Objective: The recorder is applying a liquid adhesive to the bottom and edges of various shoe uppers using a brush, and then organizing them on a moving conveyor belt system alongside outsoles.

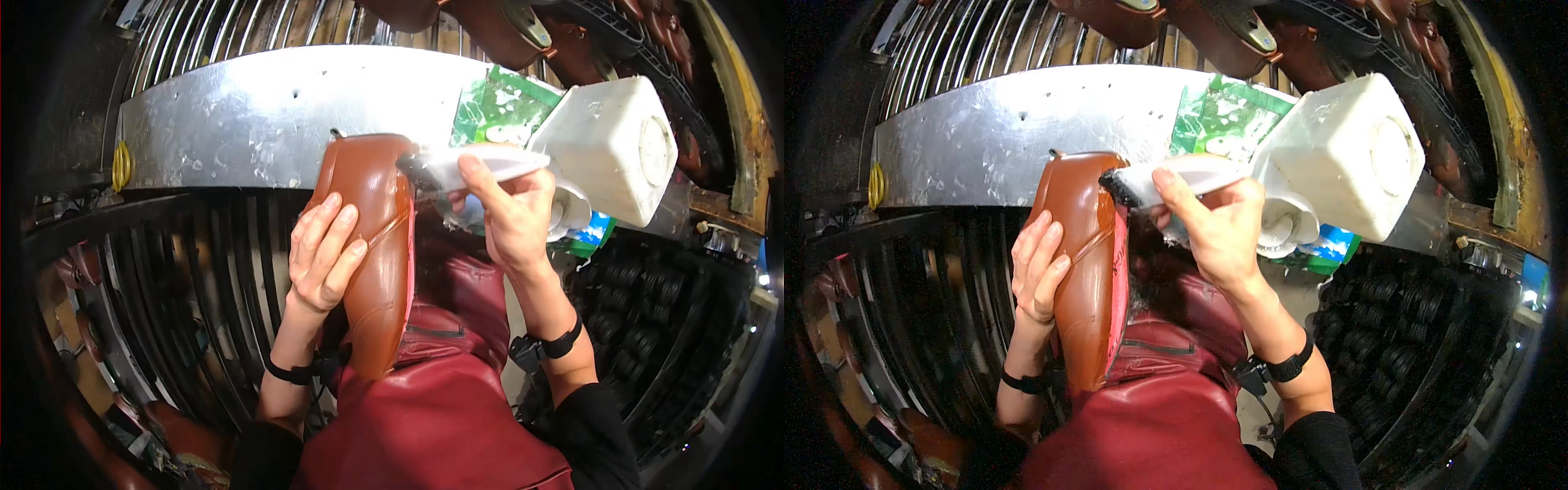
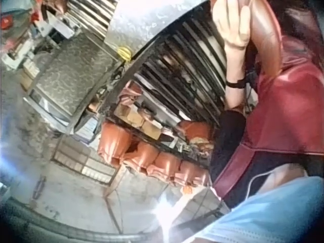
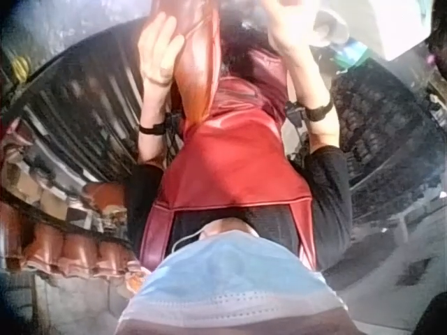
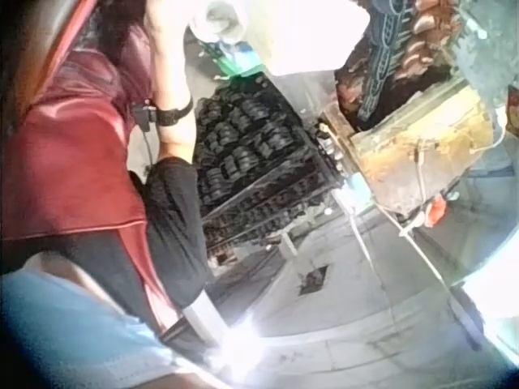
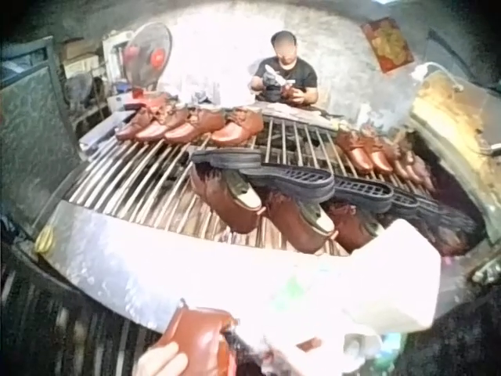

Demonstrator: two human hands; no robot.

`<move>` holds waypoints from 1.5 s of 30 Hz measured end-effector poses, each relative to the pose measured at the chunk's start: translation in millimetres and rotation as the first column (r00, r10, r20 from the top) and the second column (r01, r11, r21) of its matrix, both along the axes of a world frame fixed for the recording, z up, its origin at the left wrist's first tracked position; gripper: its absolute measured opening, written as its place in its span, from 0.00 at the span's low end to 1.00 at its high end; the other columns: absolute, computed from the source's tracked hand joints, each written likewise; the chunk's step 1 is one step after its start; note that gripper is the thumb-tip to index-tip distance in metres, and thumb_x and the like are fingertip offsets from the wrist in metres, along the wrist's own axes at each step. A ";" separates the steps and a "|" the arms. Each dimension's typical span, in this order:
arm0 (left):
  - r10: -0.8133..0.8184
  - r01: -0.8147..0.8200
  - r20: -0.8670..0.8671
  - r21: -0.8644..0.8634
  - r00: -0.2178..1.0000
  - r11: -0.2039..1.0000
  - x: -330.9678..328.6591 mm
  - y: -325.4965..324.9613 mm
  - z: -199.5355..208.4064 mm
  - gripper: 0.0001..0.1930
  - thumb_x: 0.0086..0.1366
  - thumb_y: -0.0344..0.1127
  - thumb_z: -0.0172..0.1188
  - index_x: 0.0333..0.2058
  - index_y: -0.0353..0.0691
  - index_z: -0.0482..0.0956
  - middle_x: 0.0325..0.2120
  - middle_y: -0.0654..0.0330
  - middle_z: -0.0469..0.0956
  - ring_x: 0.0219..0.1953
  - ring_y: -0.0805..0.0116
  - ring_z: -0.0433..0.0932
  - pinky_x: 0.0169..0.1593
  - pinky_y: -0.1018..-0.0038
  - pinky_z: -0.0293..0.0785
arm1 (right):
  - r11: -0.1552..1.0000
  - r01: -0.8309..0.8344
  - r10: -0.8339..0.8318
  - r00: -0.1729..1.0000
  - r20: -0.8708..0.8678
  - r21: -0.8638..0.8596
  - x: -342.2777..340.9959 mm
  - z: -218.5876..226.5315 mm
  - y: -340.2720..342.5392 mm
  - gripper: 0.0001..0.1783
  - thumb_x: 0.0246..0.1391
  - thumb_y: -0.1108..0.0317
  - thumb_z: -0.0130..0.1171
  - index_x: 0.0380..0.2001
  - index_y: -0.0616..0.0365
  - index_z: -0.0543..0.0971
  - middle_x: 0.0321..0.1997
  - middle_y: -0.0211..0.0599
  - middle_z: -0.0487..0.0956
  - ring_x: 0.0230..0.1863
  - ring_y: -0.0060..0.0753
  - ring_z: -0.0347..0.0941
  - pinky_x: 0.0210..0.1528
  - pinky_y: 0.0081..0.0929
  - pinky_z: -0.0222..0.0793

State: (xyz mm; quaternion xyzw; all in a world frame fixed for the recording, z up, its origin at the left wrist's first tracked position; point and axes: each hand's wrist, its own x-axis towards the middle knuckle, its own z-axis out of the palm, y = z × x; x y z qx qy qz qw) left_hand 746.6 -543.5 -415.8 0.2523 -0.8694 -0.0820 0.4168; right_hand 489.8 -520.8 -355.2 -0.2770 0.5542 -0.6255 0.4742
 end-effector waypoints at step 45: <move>-0.006 -0.043 0.115 0.422 0.993 0.906 -48.0 -55.9 128.2 0.29 0.47 0.22 0.67 0.53 0.34 0.77 0.50 0.45 0.82 0.55 0.40 0.79 0.60 0.55 0.75 | 0.776 -0.510 0.073 0.659 -0.749 -0.373 -25.6 161.8 46.6 0.15 0.43 0.64 0.70 0.32 0.64 0.82 0.36 0.49 0.86 0.37 0.41 0.84 0.45 0.37 0.79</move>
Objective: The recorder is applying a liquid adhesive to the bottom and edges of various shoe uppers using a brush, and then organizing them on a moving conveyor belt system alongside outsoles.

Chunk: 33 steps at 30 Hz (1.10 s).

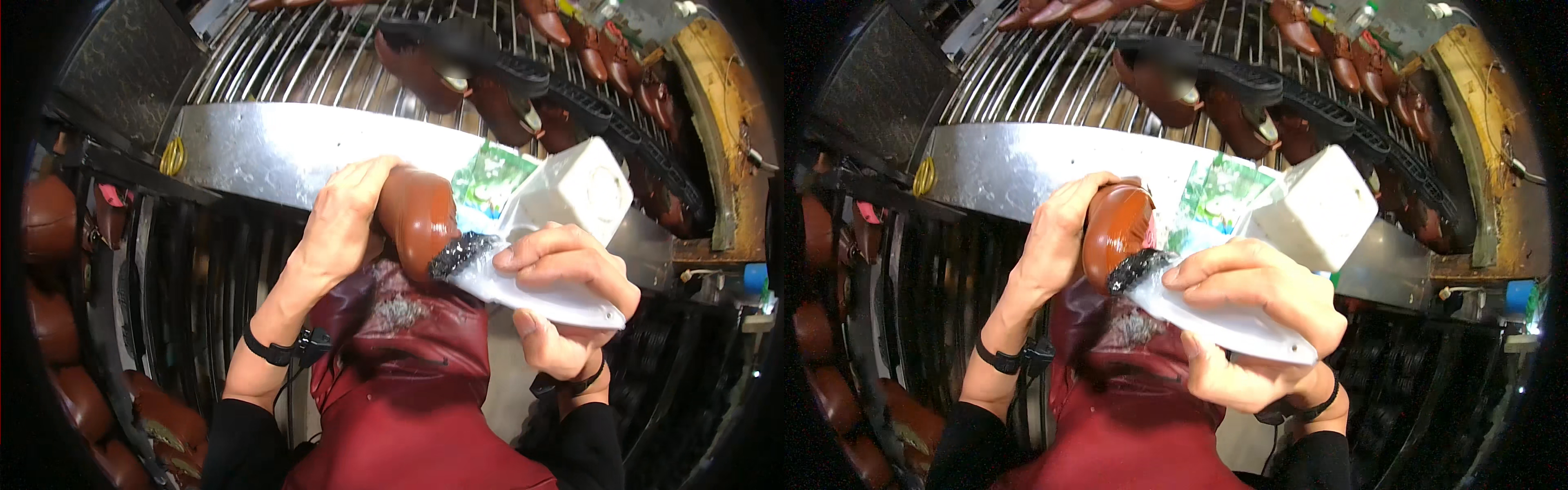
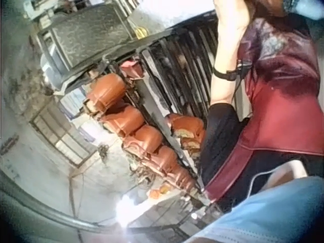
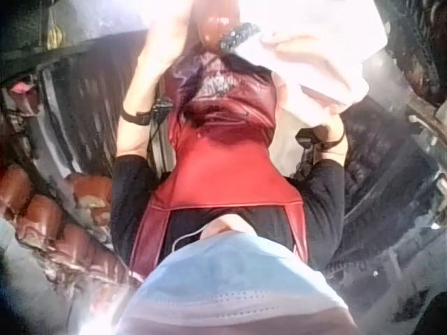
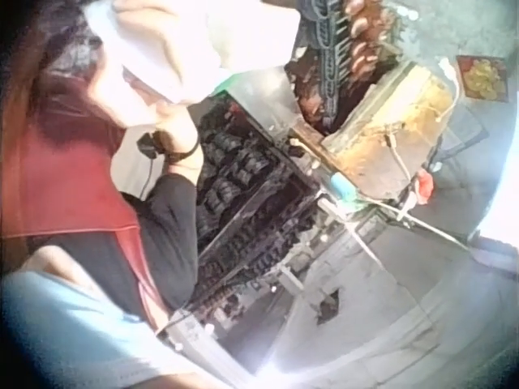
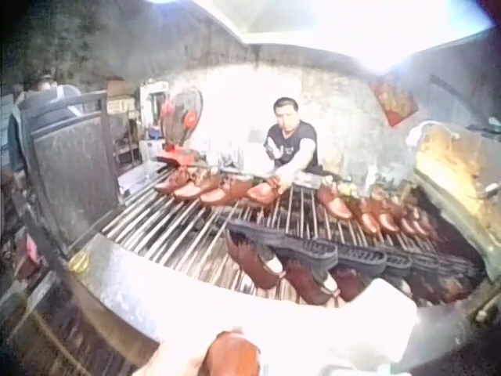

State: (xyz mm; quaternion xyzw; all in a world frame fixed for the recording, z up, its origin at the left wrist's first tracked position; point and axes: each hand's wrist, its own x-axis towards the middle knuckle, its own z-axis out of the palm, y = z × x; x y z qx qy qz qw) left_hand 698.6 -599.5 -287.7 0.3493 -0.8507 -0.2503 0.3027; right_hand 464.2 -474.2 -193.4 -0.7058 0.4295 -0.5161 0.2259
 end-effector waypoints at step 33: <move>0.343 0.295 -0.545 0.771 0.765 0.565 39.6 92.7 -78.1 0.41 0.46 0.28 0.78 0.61 0.21 0.77 0.55 0.40 0.83 0.57 0.51 0.84 0.66 0.57 0.77 | 0.794 0.137 -0.606 0.114 0.787 0.592 -29.8 -123.2 46.6 0.13 0.68 0.67 0.61 0.35 0.69 0.81 0.25 0.49 0.83 0.16 0.37 0.77 0.13 0.27 0.69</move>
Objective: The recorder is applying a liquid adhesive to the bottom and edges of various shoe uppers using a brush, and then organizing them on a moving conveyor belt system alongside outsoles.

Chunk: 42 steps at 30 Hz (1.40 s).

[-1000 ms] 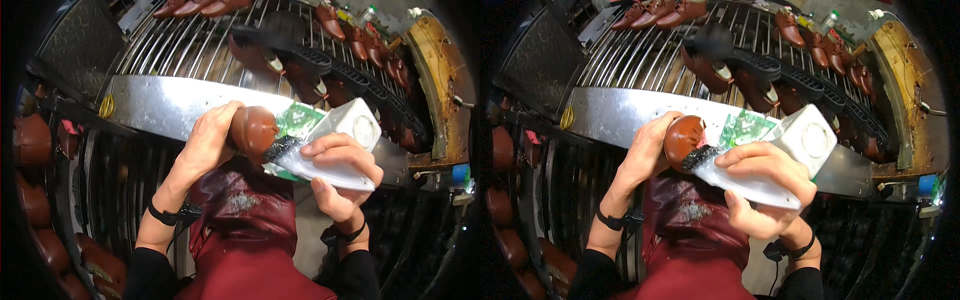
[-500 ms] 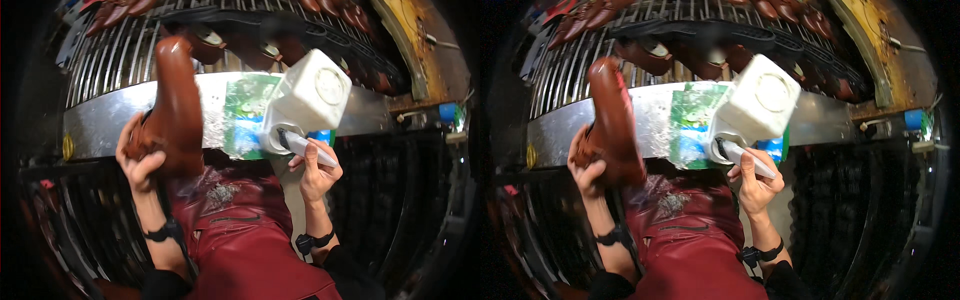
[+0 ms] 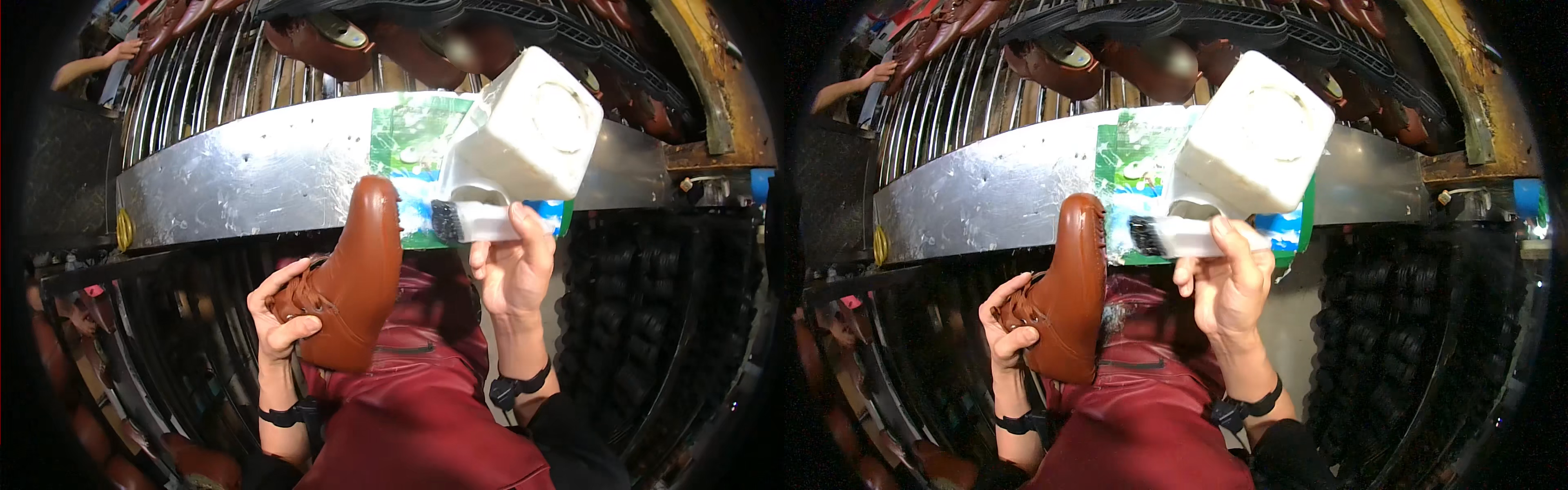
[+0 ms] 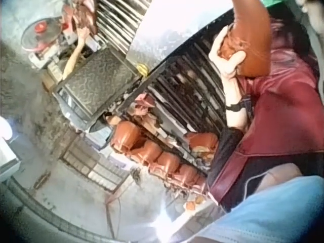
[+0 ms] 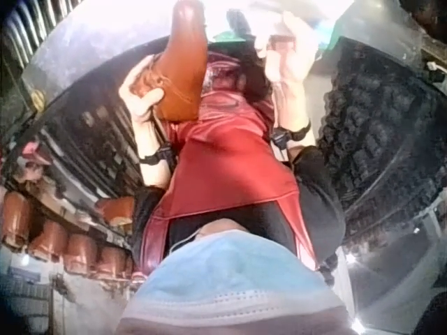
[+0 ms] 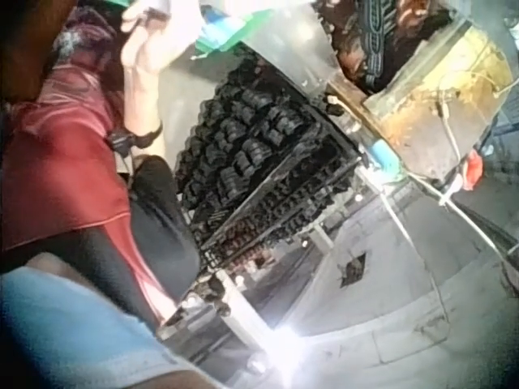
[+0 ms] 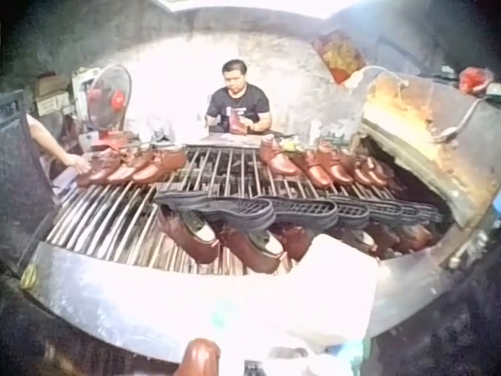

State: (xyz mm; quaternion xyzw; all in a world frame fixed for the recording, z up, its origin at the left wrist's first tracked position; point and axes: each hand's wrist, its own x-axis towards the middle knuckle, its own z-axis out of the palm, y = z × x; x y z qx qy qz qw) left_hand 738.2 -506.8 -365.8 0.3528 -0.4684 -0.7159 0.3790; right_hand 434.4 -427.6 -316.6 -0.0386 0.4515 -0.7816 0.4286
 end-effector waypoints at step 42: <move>0.287 -0.076 -0.516 0.390 0.807 0.917 -33.1 12.6 37.1 0.17 0.81 0.34 0.48 0.59 0.32 0.78 0.50 0.50 0.85 0.47 0.60 0.87 0.53 0.62 0.88 | 0.605 -0.791 0.209 0.267 -0.941 -0.090 36.3 82.2 -9.6 0.14 0.44 0.67 0.71 0.32 0.67 0.83 0.35 0.54 0.87 0.35 0.44 0.84 0.40 0.36 0.80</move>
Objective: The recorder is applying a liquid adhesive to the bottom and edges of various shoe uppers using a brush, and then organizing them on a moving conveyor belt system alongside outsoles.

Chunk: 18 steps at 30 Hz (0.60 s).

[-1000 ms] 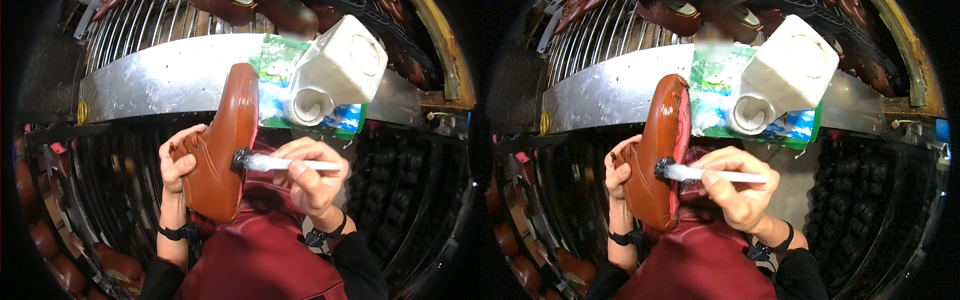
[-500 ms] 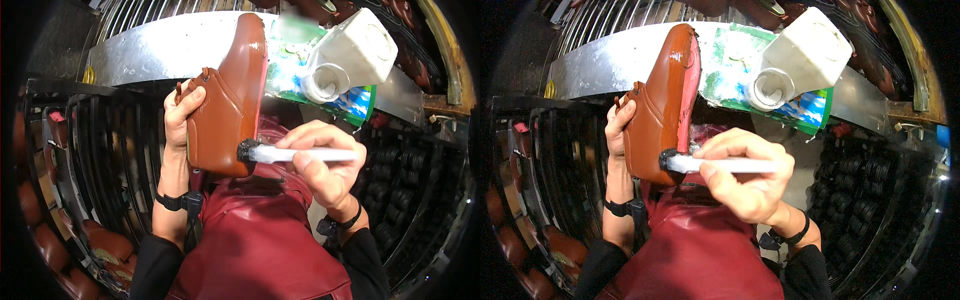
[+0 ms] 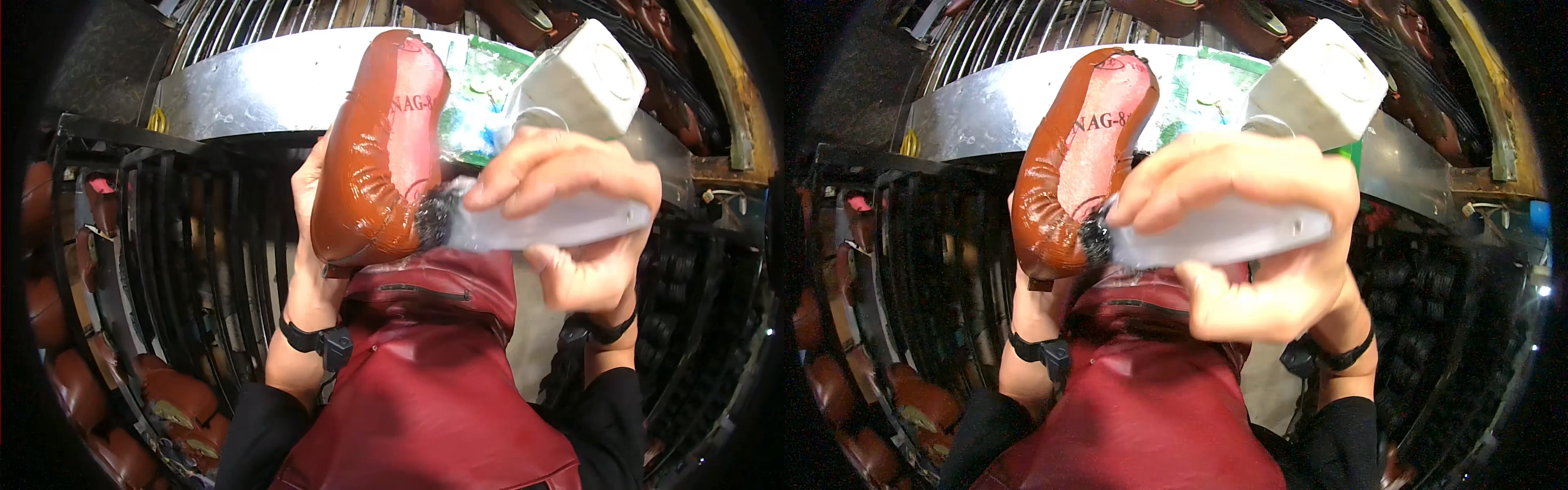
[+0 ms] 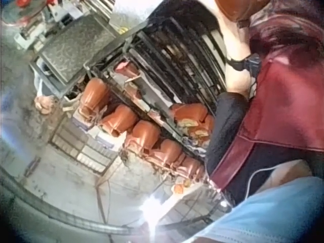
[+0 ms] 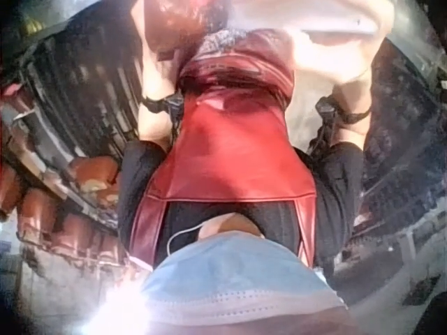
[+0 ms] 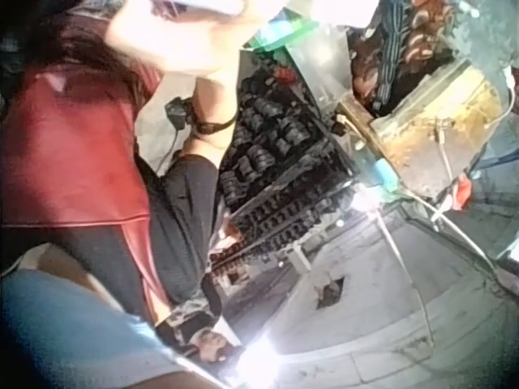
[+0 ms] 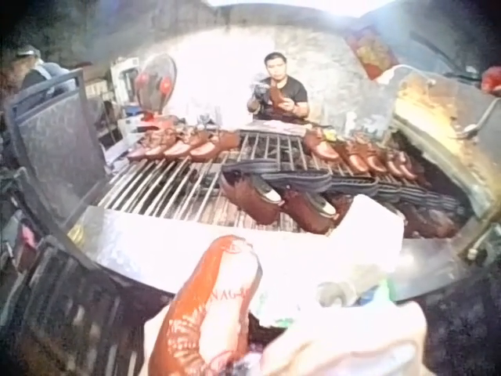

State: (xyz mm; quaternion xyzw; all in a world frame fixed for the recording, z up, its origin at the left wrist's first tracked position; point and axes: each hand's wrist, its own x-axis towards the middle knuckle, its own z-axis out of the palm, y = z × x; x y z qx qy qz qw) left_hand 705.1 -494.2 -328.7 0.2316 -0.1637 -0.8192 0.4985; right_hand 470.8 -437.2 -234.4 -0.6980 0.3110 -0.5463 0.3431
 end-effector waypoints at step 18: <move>0.514 -0.322 0.628 -0.402 0.584 0.857 22.2 -71.1 -3.5 0.11 0.66 0.26 0.70 0.46 0.29 0.85 0.40 0.60 0.85 0.41 0.72 0.83 0.50 0.71 0.79 | 0.608 0.554 -0.764 0.602 0.230 0.569 2.3 -85.2 40.6 0.08 0.70 0.71 0.62 0.39 0.65 0.78 0.33 0.42 0.81 0.24 0.31 0.80 0.25 0.25 0.78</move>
